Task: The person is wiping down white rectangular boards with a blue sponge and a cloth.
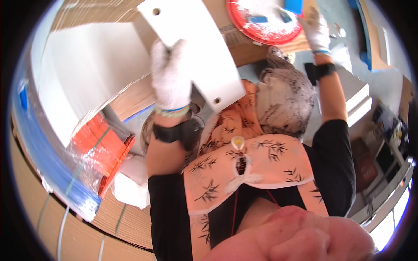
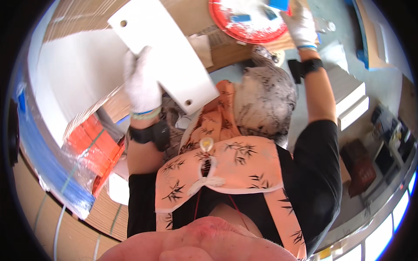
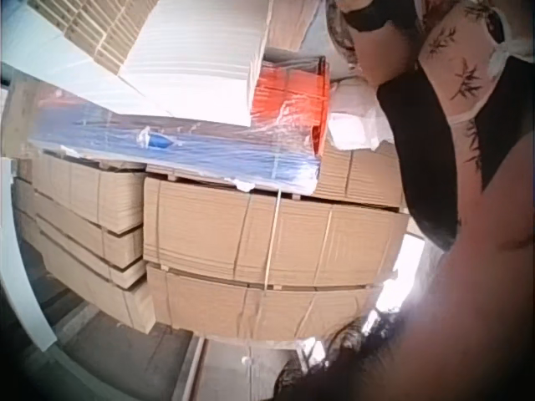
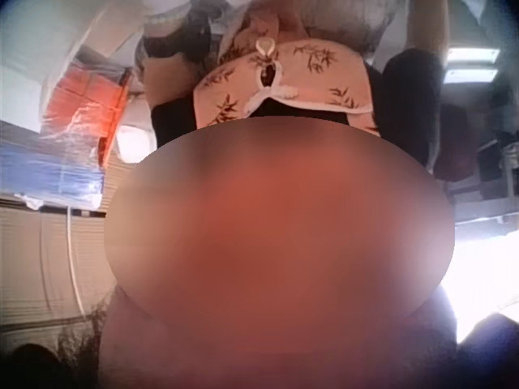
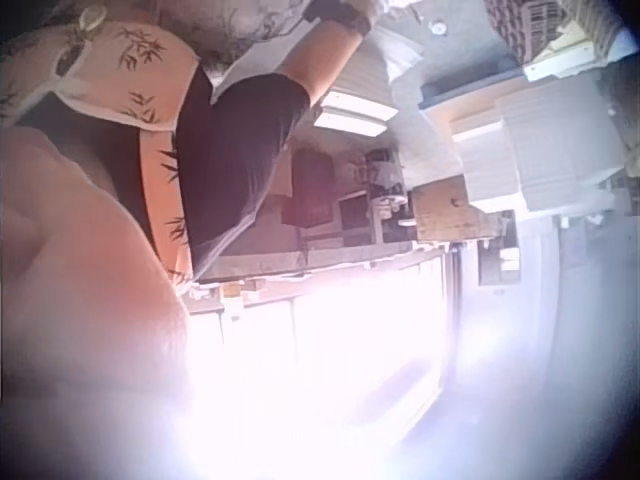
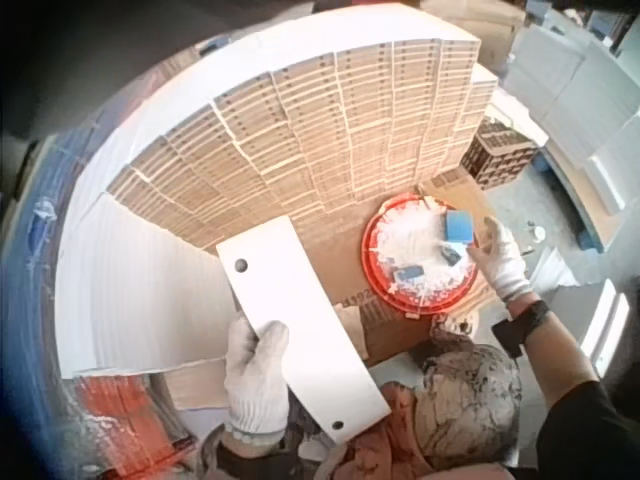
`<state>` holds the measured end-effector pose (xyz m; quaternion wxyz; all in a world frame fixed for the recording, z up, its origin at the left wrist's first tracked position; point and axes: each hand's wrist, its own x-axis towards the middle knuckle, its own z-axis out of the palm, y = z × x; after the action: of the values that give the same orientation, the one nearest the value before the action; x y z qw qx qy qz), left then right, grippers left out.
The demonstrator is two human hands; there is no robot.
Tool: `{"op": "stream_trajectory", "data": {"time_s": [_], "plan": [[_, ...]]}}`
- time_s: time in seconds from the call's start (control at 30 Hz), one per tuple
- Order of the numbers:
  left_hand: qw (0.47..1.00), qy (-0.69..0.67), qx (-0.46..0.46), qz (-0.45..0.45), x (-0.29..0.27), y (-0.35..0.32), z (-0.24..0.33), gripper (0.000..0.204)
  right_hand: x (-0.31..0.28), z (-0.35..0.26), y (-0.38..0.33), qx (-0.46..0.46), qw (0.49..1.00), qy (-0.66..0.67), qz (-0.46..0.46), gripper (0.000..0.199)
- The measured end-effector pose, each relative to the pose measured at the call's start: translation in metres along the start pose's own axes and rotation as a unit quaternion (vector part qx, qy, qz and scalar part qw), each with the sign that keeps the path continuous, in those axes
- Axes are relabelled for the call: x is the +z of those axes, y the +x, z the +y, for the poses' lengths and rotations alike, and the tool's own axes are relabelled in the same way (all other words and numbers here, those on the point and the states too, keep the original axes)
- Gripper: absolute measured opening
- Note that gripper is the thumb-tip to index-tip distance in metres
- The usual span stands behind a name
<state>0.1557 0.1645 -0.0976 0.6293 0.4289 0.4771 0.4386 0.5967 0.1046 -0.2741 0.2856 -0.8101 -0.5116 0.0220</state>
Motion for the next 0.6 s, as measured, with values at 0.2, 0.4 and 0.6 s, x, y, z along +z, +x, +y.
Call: {"op": "stream_trajectory", "data": {"time_s": [0.2,0.4,0.6], "plan": [[0.983,0.001,0.174,-0.064,-0.01,-0.012,0.004,0.024,-0.078,-0.155,0.001,0.021,0.939,0.325,-0.112,0.065],[0.964,0.096,0.234,-0.076,-0.015,-0.006,0.001,0.021,-0.137,-0.272,-0.049,-0.155,0.931,0.229,-0.237,0.088],[0.954,-0.101,0.269,-0.086,0.024,0.015,0.008,0.018,-0.109,-0.308,-0.074,-0.303,0.923,0.192,-0.14,0.104]]}}
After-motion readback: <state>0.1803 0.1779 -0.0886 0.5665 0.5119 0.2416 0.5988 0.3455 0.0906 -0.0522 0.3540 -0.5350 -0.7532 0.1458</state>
